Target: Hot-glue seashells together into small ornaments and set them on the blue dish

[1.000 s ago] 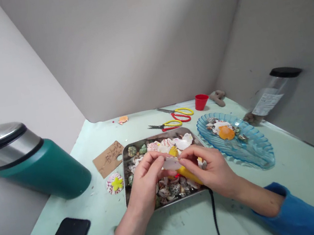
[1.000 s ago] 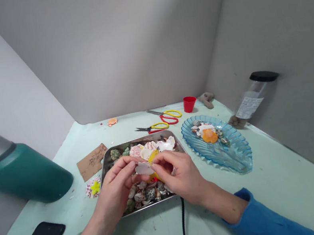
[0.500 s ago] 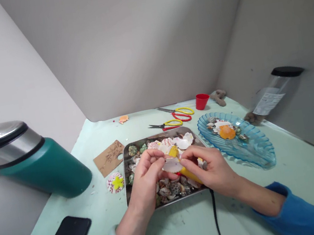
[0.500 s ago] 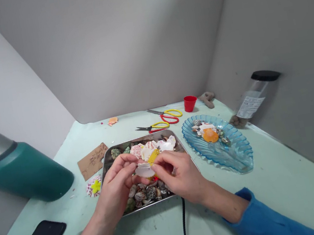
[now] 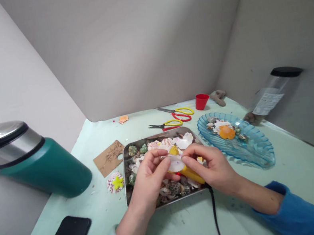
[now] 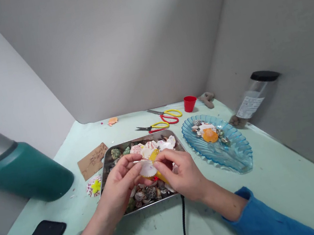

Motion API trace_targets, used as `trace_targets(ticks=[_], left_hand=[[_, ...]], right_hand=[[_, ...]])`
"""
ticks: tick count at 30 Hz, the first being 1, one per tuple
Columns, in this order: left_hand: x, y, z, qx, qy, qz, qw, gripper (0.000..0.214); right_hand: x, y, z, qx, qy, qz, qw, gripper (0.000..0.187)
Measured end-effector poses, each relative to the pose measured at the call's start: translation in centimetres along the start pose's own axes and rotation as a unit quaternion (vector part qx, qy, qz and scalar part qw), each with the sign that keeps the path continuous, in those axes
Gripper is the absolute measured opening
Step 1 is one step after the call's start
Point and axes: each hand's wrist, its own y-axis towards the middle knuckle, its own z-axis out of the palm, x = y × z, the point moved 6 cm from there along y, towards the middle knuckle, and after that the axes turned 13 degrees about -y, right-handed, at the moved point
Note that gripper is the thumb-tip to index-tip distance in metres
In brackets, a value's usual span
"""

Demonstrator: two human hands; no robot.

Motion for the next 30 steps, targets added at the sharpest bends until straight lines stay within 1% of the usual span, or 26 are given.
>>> trace_targets(ticks=[3,6,9,17,20,30], left_hand=[[0.25,0.05,0.39,0.034,0.022,-0.013,0.999,0.033],[0.38,0.03,0.59,0.054,0.056,-0.025,0.997,0.03],[0.56,0.0,0.4,0.044,0.074,-0.044,0.995,0.034],[0.87,-0.14,0.08,0.011,0.075,-0.068,0.995,0.037],[0.93,-0.16,-0.01,0.003,0.078,-0.073,0.994,0.037],[0.86,-0.06,0.02,0.009,0.093,-0.066,0.993,0.033]], right_hand=[[-0.61,0.06,0.08,0.008,0.02,0.022,1.0,0.017],[-0.59,0.0,0.11,0.018,0.023,0.019,0.999,0.018],[-0.25,-0.05,0.13,0.026,0.02,0.007,0.999,0.018],[0.19,0.19,0.08,0.029,0.028,-0.013,0.999,0.021],[0.15,0.17,0.05,0.037,0.036,-0.011,0.999,0.021],[-0.37,0.0,0.47,0.079,0.065,0.014,0.995,0.024]])
